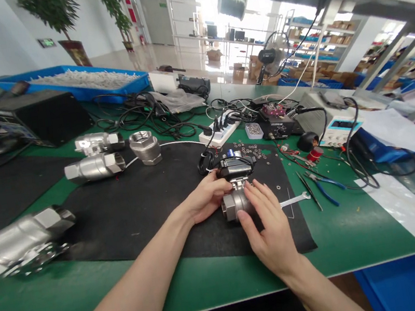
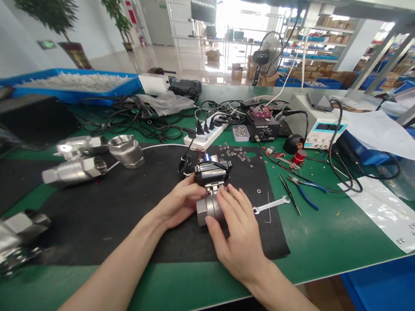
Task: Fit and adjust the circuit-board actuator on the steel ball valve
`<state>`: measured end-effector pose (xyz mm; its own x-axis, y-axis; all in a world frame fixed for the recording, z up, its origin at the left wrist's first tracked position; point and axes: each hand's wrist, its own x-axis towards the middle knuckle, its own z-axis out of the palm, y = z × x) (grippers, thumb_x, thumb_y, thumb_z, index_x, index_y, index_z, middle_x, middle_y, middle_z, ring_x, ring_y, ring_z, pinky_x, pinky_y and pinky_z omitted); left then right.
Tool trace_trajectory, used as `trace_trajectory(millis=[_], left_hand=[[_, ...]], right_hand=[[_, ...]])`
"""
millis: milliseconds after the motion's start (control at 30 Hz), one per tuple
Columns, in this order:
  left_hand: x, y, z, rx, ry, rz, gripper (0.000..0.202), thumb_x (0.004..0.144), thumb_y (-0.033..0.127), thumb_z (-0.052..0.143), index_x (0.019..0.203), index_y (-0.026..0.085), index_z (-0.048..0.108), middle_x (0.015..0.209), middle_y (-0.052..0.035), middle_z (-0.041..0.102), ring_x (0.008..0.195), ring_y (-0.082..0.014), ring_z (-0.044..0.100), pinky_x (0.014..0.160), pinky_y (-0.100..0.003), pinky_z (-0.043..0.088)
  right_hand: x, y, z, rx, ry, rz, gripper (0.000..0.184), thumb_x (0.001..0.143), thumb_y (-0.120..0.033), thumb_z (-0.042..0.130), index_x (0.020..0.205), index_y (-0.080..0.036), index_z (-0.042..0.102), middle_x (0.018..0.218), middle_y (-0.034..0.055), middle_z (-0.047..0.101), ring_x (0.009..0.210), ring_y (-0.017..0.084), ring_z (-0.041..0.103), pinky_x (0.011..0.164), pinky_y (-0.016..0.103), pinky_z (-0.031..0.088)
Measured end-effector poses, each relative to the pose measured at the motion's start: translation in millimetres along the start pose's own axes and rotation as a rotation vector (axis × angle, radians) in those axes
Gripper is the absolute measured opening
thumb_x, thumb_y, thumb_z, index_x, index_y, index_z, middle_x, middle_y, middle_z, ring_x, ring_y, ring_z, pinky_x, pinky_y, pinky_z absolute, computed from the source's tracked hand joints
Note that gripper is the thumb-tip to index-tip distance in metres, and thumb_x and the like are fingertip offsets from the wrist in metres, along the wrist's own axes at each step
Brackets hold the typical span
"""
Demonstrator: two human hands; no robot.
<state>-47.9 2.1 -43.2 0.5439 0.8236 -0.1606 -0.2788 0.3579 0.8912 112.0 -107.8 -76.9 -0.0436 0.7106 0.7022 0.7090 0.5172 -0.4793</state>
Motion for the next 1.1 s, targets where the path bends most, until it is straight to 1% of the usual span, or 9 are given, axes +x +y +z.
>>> trace_trajectory(millis=[100,133,233,400,533,633,767,967,1100], left_hand=[[-0.2,0.0,0.1,0.004,0.001,0.010,0.060,0.071,0.018,0.081,0.127,0.018,0.060,0.106,-0.0063,0.069,0.093,-0.0150,0.065,0.080,-0.025,0.050],[-0.3,0.1,-0.1,0.005,0.001,0.009,0.060,0.070,0.017,0.080,0.126,0.018,0.060,0.105,-0.0056,0.069,0.091,-0.0142,0.064,0.080,-0.025,0.050],[-0.5,0.4,-1.0,0.004,-0.001,-0.004,0.054,0.071,0.013,0.075,0.124,0.018,0.061,0.092,-0.0011,0.067,0.075,-0.0082,0.057,0.071,-0.021,0.045],[-0.6,0.2,-1.4,0.012,0.014,0.007,0.060,0.070,0.015,0.079,0.126,0.019,0.059,0.106,-0.0044,0.068,0.086,-0.0119,0.062,0.075,-0.023,0.048],[-0.2,-0.7,-2.2,0.011,0.014,-0.005,0.054,0.071,0.013,0.074,0.123,0.018,0.060,0.095,-0.0016,0.066,0.073,-0.0072,0.055,0.070,-0.021,0.045],[-0.1,-0.5,-2.3,0.010,0.017,0.002,0.056,0.073,0.016,0.077,0.125,0.019,0.059,0.096,-0.0011,0.065,0.074,-0.0064,0.054,0.070,-0.020,0.045],[-0.7,0.4,-1.5,0.007,0.004,-0.006,0.052,0.070,0.011,0.072,0.121,0.017,0.061,0.089,0.0001,0.063,0.070,-0.0064,0.053,0.066,-0.019,0.043],[-0.2,-0.3,-0.8,0.012,0.019,-0.002,0.054,0.074,0.019,0.079,0.124,0.020,0.059,0.099,-0.0027,0.068,0.082,-0.0106,0.061,0.075,-0.022,0.048],[-1.1,0.3,-1.8,0.016,-0.002,0.006,0.060,0.070,0.011,0.075,0.127,0.019,0.060,0.097,-0.0032,0.069,0.080,-0.0105,0.061,0.071,-0.021,0.046]], right_hand=[[0.2,0.1,0.3,0.003,0.013,0.011,0.053,0.100,-0.022,0.062,0.151,-0.017,0.051,0.154,0.0132,0.055,0.150,0.032,0.042,0.123,0.062,0.038],[0.6,0.3,0.5,0.006,0.016,0.015,0.052,0.100,-0.023,0.062,0.151,-0.017,0.051,0.153,0.0132,0.055,0.149,0.032,0.043,0.122,0.062,0.039],[2.2,1.0,1.4,0.020,0.029,0.022,0.050,0.100,-0.022,0.061,0.149,-0.019,0.053,0.151,0.0128,0.058,0.148,0.032,0.045,0.121,0.062,0.040],[2.7,2.1,2.6,0.021,0.028,0.036,0.049,0.101,-0.023,0.061,0.149,-0.018,0.053,0.151,0.0137,0.057,0.147,0.032,0.046,0.120,0.062,0.042],[2.1,1.4,1.5,0.022,0.026,0.046,0.048,0.101,-0.023,0.060,0.148,-0.018,0.054,0.151,0.0136,0.057,0.147,0.031,0.046,0.120,0.061,0.042],[2.4,1.1,0.8,0.037,0.023,0.051,0.047,0.100,-0.023,0.061,0.147,-0.018,0.055,0.150,0.0128,0.058,0.147,0.031,0.046,0.121,0.059,0.042],[3.1,1.7,0.7,0.062,0.047,0.081,0.045,0.101,-0.022,0.060,0.145,-0.019,0.056,0.147,0.0123,0.060,0.144,0.030,0.048,0.118,0.058,0.044],[4.5,2.4,0.6,0.095,0.060,0.115,0.043,0.101,-0.023,0.059,0.144,-0.021,0.057,0.143,0.0113,0.062,0.139,0.029,0.051,0.116,0.054,0.046],[4.2,4.9,1.1,0.105,0.096,0.162,0.037,0.102,-0.023,0.059,0.139,-0.022,0.059,0.139,0.0103,0.063,0.134,0.026,0.054,0.114,0.050,0.046]])
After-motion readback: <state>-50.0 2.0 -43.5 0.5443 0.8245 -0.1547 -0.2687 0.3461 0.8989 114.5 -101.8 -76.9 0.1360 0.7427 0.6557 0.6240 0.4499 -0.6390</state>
